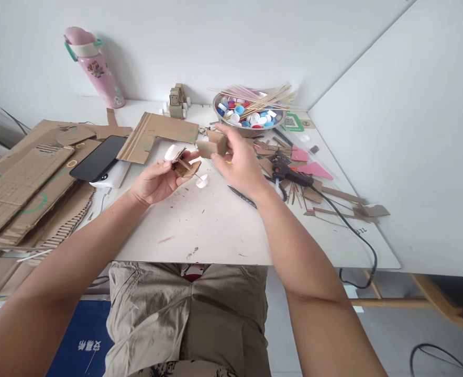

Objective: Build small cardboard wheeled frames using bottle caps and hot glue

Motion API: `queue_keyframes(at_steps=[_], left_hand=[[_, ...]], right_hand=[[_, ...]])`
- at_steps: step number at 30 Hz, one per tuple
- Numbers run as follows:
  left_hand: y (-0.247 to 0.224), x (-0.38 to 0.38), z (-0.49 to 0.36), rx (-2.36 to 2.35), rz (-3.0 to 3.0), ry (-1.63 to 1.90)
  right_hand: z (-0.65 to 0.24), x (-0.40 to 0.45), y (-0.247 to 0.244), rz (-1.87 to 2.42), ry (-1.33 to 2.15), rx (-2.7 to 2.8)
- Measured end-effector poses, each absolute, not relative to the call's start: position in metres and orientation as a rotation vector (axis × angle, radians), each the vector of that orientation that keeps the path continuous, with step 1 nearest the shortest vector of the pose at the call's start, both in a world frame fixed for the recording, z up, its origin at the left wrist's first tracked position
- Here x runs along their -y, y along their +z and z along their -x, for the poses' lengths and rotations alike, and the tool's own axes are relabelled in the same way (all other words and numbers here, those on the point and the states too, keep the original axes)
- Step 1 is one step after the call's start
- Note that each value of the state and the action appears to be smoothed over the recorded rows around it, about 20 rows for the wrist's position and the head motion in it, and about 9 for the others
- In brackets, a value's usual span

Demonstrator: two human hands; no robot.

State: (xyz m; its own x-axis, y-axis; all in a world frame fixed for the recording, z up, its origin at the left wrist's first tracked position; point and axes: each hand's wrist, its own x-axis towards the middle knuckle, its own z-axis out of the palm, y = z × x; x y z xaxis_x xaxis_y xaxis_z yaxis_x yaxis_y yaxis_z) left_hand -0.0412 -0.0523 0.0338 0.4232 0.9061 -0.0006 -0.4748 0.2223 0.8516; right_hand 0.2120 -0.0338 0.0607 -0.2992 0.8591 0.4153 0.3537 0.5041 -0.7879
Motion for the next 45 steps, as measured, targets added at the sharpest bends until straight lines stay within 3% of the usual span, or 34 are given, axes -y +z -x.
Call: queue_keyframes(at_steps=[9, 18, 45], left_hand=[[0.03, 0.046, 0.04, -0.663, -0.857, 1.224], [0.038, 0.056, 0.031, -0.637, -0.912, 1.177], [0.043, 0.061, 0.026, -0.606, -0.937, 1.107]], right_hand=[[-0.216, 0.056, 0.083, 1.042, 0.659, 1.944], [-0.198, 0.066, 0.084, 0.992, 0.414, 2.14], [-0.193, 0.064, 0.078, 1.009, 0.475, 2.233]])
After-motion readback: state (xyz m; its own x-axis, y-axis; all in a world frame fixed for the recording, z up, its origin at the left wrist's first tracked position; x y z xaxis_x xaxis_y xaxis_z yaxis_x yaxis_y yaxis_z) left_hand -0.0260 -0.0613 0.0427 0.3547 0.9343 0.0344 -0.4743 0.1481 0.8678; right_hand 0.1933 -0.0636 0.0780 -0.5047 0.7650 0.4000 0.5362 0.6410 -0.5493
